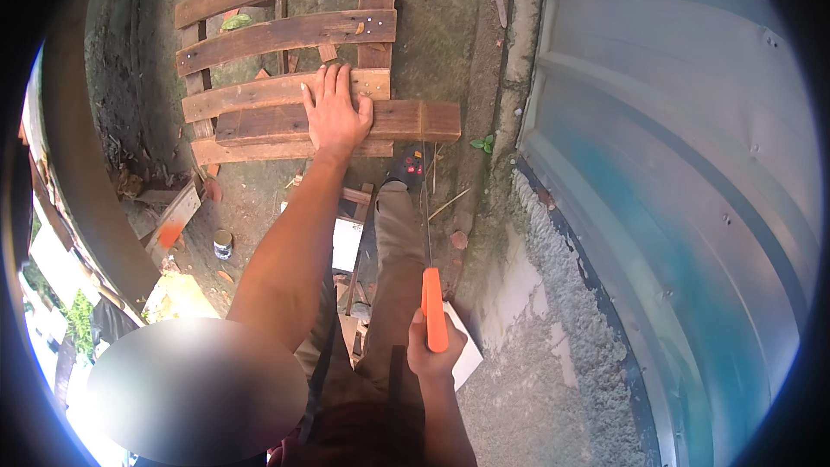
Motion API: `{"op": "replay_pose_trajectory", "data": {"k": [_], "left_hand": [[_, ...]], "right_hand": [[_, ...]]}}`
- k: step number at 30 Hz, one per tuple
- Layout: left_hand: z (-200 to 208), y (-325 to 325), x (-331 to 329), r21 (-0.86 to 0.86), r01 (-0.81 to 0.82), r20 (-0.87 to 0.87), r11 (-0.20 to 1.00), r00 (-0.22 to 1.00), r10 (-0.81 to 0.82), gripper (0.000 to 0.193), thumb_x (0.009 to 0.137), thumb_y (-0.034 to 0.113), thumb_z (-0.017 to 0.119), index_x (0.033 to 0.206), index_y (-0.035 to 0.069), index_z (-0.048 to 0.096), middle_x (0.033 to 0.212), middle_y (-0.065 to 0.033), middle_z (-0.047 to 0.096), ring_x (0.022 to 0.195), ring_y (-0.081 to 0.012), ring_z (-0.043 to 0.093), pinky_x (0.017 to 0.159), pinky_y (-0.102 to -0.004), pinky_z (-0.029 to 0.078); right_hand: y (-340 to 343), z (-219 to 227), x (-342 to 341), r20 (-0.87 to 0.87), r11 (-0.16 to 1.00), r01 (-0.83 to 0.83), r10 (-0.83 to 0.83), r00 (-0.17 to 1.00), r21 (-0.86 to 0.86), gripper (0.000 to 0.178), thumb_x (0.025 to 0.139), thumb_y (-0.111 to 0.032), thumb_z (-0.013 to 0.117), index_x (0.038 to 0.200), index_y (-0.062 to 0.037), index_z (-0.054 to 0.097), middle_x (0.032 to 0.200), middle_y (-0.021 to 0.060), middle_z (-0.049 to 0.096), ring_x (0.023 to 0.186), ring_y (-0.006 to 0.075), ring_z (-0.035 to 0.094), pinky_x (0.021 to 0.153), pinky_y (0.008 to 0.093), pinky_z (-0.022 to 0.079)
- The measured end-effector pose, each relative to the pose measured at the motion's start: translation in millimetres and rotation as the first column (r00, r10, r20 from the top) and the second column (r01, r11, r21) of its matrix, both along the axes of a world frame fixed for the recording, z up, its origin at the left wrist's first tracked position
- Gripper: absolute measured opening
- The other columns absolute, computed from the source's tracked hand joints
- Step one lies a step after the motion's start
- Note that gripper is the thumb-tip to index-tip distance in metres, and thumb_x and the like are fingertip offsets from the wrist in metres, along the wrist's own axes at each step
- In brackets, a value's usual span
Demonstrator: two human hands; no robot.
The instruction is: The person uses a hand saw to cut a wooden plank resting on a pallet, then switches to a machete to split a small block of wood. The cut pieces are set aside on the ground.
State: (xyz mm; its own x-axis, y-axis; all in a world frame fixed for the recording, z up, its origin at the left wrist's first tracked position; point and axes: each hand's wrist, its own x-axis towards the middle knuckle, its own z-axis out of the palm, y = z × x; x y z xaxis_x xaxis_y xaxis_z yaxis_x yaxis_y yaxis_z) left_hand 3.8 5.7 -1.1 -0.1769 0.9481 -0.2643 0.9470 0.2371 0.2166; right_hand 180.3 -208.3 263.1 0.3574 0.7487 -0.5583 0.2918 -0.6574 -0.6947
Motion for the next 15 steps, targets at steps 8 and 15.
{"op": "replay_pose_trajectory", "data": {"k": [8,15], "left_hand": [[-1,2,2,0.001,0.039,-0.006,0.999,0.999,-0.039,0.064,0.089,0.034,0.050,0.148,0.009,0.049,0.156,-0.0094,0.045,0.151,-0.0271,0.031,0.125,-0.0575,0.016],[-3,1,-1,0.018,0.023,-0.008,1.000,1.000,-0.023,0.063,0.089,0.034,0.051,0.147,0.009,0.049,0.154,-0.0102,0.047,0.151,-0.0282,0.032,0.125,-0.0570,0.018]], "right_hand": [[77,-96,-15,-0.017,0.997,0.059,-0.060,0.998,-0.057,0.012,0.093,-0.011,0.069,0.091,0.0003,0.068,0.070,0.0040,0.067,0.066,0.0085,0.061,0.063,0.0269,0.049],[19,-15,-7,0.004,1.000,-0.004,0.004,1.000,0.009,0.010,0.093,-0.009,0.067,0.092,0.0010,0.068,0.069,0.0045,0.065,0.062,0.0093,0.061,0.061,0.0262,0.050]]}}
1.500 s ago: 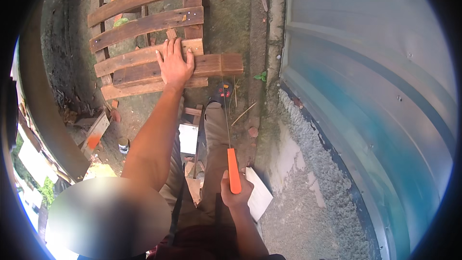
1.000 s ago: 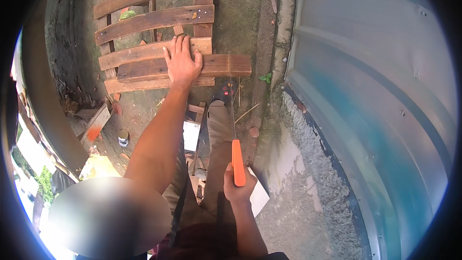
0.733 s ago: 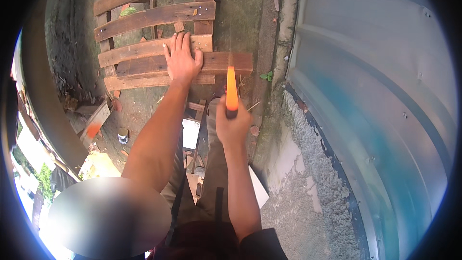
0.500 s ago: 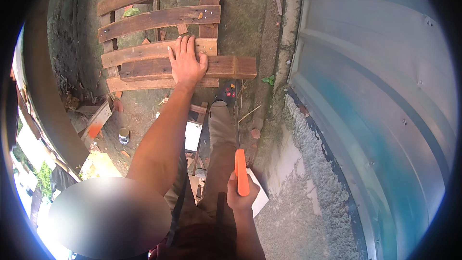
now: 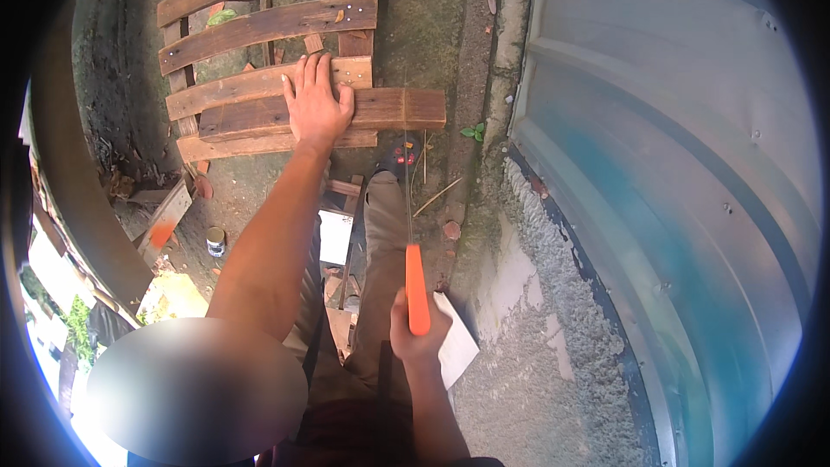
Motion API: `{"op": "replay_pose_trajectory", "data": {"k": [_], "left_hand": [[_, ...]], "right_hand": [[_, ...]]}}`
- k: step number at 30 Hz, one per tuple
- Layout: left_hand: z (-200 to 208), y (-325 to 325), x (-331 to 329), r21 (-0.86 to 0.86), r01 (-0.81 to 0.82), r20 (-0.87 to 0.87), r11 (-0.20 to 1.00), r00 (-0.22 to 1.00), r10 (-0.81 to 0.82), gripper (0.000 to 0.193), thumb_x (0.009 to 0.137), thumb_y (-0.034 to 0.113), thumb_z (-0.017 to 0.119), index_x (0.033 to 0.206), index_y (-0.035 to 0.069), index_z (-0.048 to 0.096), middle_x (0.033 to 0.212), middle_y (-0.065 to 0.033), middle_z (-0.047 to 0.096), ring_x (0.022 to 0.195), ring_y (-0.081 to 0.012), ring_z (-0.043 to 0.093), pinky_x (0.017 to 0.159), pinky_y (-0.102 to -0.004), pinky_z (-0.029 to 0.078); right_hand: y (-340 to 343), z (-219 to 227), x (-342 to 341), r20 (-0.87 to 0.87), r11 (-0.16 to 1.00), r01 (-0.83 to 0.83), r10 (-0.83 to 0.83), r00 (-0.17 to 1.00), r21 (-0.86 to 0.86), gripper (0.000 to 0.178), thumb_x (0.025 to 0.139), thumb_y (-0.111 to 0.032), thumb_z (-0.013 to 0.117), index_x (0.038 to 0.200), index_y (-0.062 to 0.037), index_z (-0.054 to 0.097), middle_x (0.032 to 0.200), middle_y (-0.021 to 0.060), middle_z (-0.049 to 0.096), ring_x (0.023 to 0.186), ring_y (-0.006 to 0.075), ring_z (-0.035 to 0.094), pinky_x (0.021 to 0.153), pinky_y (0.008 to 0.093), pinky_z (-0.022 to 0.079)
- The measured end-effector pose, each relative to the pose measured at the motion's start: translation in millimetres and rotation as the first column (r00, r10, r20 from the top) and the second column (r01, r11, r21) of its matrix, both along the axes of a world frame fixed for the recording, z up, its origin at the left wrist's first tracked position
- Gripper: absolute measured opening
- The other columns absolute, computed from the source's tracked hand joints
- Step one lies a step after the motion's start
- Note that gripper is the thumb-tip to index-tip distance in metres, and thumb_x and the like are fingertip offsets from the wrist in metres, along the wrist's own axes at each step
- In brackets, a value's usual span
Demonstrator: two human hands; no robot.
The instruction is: The person uses a hand saw to cut a wooden plank resting on a pallet, then switches to a machete to split a small block of wood. The cut pieces are set aside on the ground.
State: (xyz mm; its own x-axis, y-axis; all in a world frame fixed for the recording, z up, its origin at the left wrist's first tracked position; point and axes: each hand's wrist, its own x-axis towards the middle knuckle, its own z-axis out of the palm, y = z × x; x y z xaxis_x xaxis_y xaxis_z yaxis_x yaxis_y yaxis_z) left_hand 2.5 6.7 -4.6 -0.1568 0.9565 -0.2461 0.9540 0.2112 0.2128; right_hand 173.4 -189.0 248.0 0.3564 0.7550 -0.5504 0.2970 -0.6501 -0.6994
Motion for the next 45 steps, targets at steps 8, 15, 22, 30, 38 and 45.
{"op": "replay_pose_trajectory", "data": {"k": [8,15,22,30,38,45], "left_hand": [[0,8,3,0.016,0.011,0.001,1.000,1.000,-0.011,0.063,0.089,0.034,0.052,0.147,0.009,0.049,0.153,-0.0101,0.047,0.150,-0.0287,0.033,0.125,-0.0568,0.018],[2,-3,3,0.009,-0.012,0.017,1.000,1.000,0.012,0.063,0.090,0.037,0.053,0.147,0.010,0.049,0.154,-0.0103,0.047,0.150,-0.0283,0.032,0.125,-0.0560,0.017],[-1,-1,1,0.015,0.011,-0.010,1.000,1.000,-0.011,0.064,0.091,0.039,0.053,0.147,0.010,0.049,0.154,-0.0094,0.047,0.150,-0.0284,0.032,0.125,-0.0559,0.017],[4,0,3,0.009,0.008,0.011,1.000,1.000,-0.008,0.062,0.092,0.039,0.054,0.146,0.008,0.050,0.153,-0.0100,0.048,0.150,-0.0287,0.033,0.125,-0.0560,0.017],[2,4,1,-0.016,0.013,0.008,1.000,1.000,-0.013,0.065,0.090,0.038,0.050,0.148,0.008,0.049,0.155,-0.0105,0.045,0.152,-0.0281,0.030,0.125,-0.0570,0.015],[3,1,3,0.033,0.020,0.004,0.999,1.000,-0.020,0.061,0.091,0.032,0.052,0.146,0.008,0.050,0.153,-0.0106,0.047,0.151,-0.0288,0.032,0.124,-0.0565,0.018]], "right_hand": [[32,-53,-10,0.002,0.998,0.055,-0.055,0.998,0.000,0.012,0.096,-0.012,0.066,0.094,-0.0005,0.069,0.069,0.0019,0.063,0.063,0.0070,0.057,0.060,0.0268,0.046],[11,-35,0,-0.078,0.998,0.052,-0.054,0.996,-0.029,0.013,0.097,-0.012,0.066,0.094,0.0001,0.069,0.069,0.0018,0.062,0.065,0.0065,0.058,0.060,0.0261,0.047],[47,-72,-6,-0.065,0.994,0.113,-0.113,0.991,-0.005,0.015,0.094,-0.013,0.070,0.086,-0.0004,0.068,0.066,0.0010,0.060,0.059,0.0069,0.054,0.056,0.0295,0.044],[30,-48,-3,-0.042,0.998,0.057,-0.057,0.997,-0.005,0.015,0.097,-0.015,0.068,0.094,0.0002,0.068,0.069,0.0040,0.062,0.064,0.0099,0.061,0.060,0.0283,0.048],[-4,-35,-1,0.048,0.994,-0.102,0.100,0.994,0.043,0.013,0.094,-0.012,0.067,0.094,0.0005,0.069,0.070,0.0082,0.063,0.060,0.0150,0.063,0.058,0.0330,0.050],[44,-39,-2,-0.016,0.998,0.047,-0.048,0.999,-0.045,0.020,0.097,-0.018,0.067,0.091,0.0007,0.069,0.067,0.0046,0.062,0.061,0.0098,0.059,0.057,0.0285,0.046]]}}
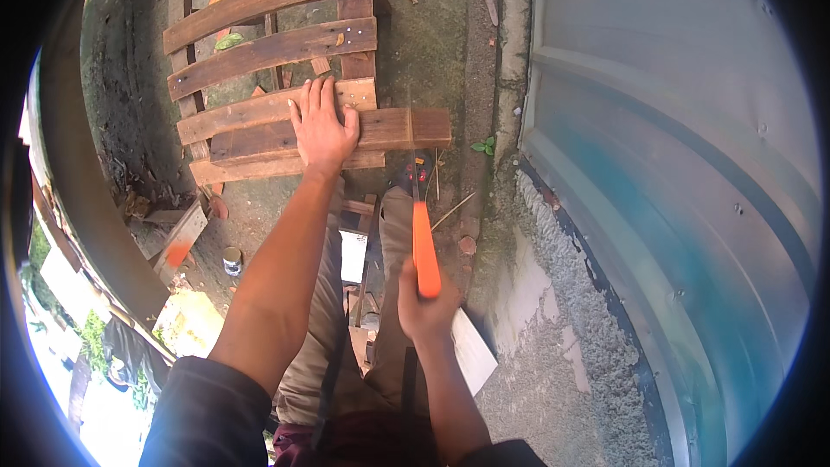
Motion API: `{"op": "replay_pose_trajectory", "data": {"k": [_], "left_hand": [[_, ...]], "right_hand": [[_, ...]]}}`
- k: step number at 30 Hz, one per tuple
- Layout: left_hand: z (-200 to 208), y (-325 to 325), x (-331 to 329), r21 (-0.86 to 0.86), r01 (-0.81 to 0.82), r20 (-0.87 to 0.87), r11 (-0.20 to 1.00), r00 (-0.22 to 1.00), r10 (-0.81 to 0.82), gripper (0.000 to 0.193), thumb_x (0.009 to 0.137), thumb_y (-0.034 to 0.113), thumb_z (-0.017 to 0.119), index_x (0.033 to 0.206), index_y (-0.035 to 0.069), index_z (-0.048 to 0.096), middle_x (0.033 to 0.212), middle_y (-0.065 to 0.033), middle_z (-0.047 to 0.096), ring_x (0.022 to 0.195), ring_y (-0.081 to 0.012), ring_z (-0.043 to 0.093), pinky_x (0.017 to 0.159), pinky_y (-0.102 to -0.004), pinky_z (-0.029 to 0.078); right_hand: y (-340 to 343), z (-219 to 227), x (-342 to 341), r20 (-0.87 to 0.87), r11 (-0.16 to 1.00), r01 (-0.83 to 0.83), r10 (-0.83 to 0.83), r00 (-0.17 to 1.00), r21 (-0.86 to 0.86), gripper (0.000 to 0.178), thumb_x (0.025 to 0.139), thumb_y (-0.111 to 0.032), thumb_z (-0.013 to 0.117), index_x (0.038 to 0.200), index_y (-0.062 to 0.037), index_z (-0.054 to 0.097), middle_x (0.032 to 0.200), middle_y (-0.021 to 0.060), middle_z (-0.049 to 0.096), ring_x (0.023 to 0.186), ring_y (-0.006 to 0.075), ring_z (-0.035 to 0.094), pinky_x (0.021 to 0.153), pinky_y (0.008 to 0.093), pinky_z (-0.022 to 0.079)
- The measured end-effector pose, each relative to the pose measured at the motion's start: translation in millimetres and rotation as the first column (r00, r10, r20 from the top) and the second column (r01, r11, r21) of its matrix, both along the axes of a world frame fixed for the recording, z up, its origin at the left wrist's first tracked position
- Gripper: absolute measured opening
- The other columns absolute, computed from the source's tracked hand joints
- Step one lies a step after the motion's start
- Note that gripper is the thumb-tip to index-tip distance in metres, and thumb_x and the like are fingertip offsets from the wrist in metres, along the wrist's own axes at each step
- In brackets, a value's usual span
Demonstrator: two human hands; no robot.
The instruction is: The person uses a hand saw to cut a wooden plank resting on a pallet, then switches to a machete to split a small block of wood. The cut pieces are set aside on the ground.
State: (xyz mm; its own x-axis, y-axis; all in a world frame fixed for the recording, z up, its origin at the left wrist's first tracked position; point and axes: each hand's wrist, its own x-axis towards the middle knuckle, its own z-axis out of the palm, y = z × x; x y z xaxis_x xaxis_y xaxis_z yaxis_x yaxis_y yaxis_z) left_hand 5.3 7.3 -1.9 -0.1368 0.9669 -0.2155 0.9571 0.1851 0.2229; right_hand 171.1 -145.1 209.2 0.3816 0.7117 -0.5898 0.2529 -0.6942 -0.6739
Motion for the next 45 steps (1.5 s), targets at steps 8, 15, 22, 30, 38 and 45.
{"op": "replay_pose_trajectory", "data": {"k": [8,15,22,30,38,45], "left_hand": [[-2,-2,-2,-0.014,0.003,-0.006,1.000,1.000,-0.003,0.061,0.089,0.032,0.051,0.146,0.007,0.049,0.153,-0.0113,0.047,0.150,-0.0290,0.032,0.124,-0.0574,0.019],[-3,1,-1,-0.001,-0.001,0.013,1.000,1.000,0.001,0.063,0.088,0.031,0.053,0.145,0.007,0.050,0.153,-0.0113,0.048,0.150,-0.0291,0.033,0.124,-0.0581,0.018],[0,-3,-3,-0.008,-0.013,-0.001,1.000,1.000,0.013,0.062,0.088,0.031,0.052,0.145,0.007,0.050,0.153,-0.0102,0.048,0.150,-0.0292,0.033,0.124,-0.0577,0.018],[-1,1,2,-0.022,0.014,-0.002,1.000,1.000,-0.014,0.062,0.089,0.030,0.052,0.146,0.008,0.049,0.153,-0.0103,0.047,0.150,-0.0291,0.032,0.124,-0.0577,0.019],[3,-4,-3,-0.058,-0.027,0.000,0.998,1.000,0.027,0.064,0.088,0.031,0.052,0.147,0.008,0.048,0.154,-0.0103,0.046,0.151,-0.0288,0.031,0.125,-0.0573,0.017],[4,-5,1,-0.085,0.016,0.004,0.996,1.000,-0.016,0.066,0.088,0.033,0.050,0.149,0.009,0.047,0.156,-0.0109,0.044,0.152,-0.0281,0.029,0.126,-0.0579,0.014]], "right_hand": [[-45,22,-4,0.022,1.000,-0.016,0.016,1.000,0.006,0.011,0.092,-0.007,0.064,0.095,0.0016,0.069,0.069,0.0053,0.064,0.059,0.0097,0.060,0.058,0.0279,0.049],[41,-61,-4,0.014,1.000,0.015,-0.016,1.000,0.020,0.016,0.095,-0.014,0.068,0.090,0.0008,0.068,0.068,0.0070,0.061,0.061,0.0136,0.059,0.059,0.0316,0.046],[-52,28,-2,-0.024,1.000,-0.007,0.006,1.000,-0.031,0.017,0.095,-0.011,0.063,0.099,0.0042,0.070,0.068,0.0055,0.063,0.060,0.0116,0.063,0.059,0.0269,0.049],[72,-77,-17,0.030,0.997,0.042,-0.044,0.999,0.064,0.023,0.095,-0.017,0.069,0.081,0.0003,0.063,0.061,-0.0001,0.055,0.058,0.0066,0.050,0.055,0.0289,0.041],[-87,43,7,0.023,0.997,-0.069,0.070,0.997,-0.035,0.016,0.094,-0.012,0.063,0.097,0.0026,0.070,0.074,0.0094,0.067,0.062,0.0165,0.066,0.059,0.0300,0.052],[74,-85,-15,-0.006,0.999,0.035,-0.034,0.999,0.028,0.016,0.094,-0.016,0.071,0.091,-0.0008,0.068,0.068,0.0046,0.062,0.062,0.0096,0.058,0.058,0.0279,0.046]]}}
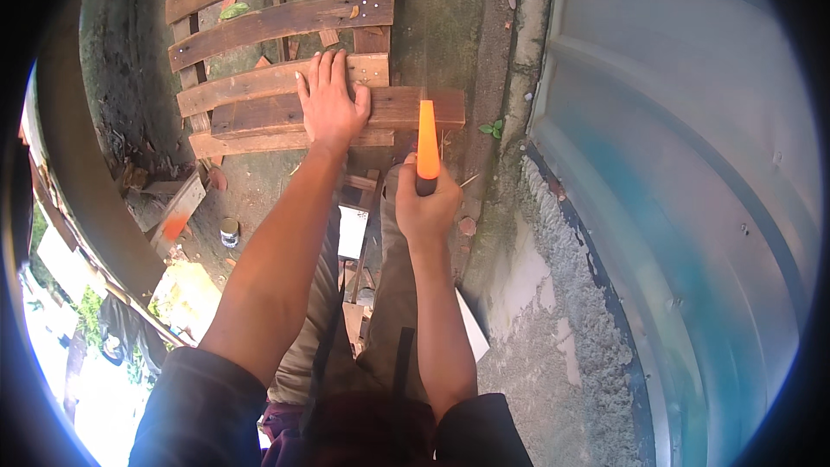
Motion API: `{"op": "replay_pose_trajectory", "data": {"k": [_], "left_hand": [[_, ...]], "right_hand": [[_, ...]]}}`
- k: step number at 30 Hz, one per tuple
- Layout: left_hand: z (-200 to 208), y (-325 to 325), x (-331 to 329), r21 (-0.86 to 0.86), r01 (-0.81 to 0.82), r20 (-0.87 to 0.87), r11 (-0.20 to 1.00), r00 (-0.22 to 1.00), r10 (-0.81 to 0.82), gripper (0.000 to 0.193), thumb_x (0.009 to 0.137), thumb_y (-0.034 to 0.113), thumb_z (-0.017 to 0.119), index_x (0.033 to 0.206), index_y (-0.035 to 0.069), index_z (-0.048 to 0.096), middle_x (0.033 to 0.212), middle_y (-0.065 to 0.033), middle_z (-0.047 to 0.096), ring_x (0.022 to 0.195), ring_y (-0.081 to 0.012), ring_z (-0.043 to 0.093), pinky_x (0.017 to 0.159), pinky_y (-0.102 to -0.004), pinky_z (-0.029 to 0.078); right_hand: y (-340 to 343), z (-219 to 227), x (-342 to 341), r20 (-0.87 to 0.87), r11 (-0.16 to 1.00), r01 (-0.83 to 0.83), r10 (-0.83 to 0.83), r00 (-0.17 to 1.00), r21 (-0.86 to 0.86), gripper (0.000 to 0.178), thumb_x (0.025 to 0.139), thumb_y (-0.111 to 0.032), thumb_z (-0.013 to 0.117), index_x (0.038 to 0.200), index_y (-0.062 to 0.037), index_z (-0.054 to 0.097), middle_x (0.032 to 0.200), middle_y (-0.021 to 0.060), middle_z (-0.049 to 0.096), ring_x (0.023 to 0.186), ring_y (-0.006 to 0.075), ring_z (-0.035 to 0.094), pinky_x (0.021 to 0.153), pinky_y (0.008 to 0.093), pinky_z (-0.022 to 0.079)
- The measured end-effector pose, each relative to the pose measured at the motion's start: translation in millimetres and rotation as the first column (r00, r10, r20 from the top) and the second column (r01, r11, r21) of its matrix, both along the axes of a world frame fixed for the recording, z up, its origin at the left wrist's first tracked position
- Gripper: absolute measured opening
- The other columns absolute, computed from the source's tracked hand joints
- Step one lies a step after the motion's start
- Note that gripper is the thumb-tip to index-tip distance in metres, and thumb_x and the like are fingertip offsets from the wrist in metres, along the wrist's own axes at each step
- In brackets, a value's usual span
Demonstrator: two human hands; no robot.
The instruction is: The person uses a hand saw to cut a wooden plank resting on a pallet, then switches to a machete to split a small block of wood. The cut pieces are set aside on the ground.
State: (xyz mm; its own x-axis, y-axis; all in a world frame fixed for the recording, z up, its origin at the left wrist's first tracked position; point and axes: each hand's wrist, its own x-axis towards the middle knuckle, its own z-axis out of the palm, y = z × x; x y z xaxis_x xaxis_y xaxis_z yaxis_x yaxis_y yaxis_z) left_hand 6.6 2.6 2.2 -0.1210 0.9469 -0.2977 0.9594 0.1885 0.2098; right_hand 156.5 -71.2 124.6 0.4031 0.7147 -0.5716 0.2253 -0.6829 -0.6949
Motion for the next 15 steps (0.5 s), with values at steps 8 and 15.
{"op": "replay_pose_trajectory", "data": {"k": [8,15], "left_hand": [[-5,8,-3,0.019,-0.038,-0.014,0.999,0.999,0.038,0.065,0.089,0.033,0.049,0.149,0.009,0.047,0.157,-0.0102,0.043,0.152,-0.0275,0.029,0.126,-0.0570,0.016],[-5,-1,-3,0.057,0.006,-0.020,0.998,1.000,-0.004,0.063,0.089,0.032,0.051,0.147,0.008,0.048,0.155,-0.0101,0.046,0.151,-0.0276,0.031,0.124,-0.0565,0.019]], "right_hand": [[-174,110,27,0.009,0.999,-0.035,0.035,0.999,0.001,0.013,0.093,-0.008,0.063,0.087,0.0037,0.067,0.062,0.0053,0.059,0.054,0.0120,0.059,0.053,0.0278,0.046],[-53,21,-1,-0.012,0.998,0.061,-0.061,0.998,0.015,0.025,0.098,-0.012,0.068,0.077,-0.0037,0.058,0.063,-0.0045,0.053,0.056,0.0030,0.046,0.050,0.0250,0.035]]}}
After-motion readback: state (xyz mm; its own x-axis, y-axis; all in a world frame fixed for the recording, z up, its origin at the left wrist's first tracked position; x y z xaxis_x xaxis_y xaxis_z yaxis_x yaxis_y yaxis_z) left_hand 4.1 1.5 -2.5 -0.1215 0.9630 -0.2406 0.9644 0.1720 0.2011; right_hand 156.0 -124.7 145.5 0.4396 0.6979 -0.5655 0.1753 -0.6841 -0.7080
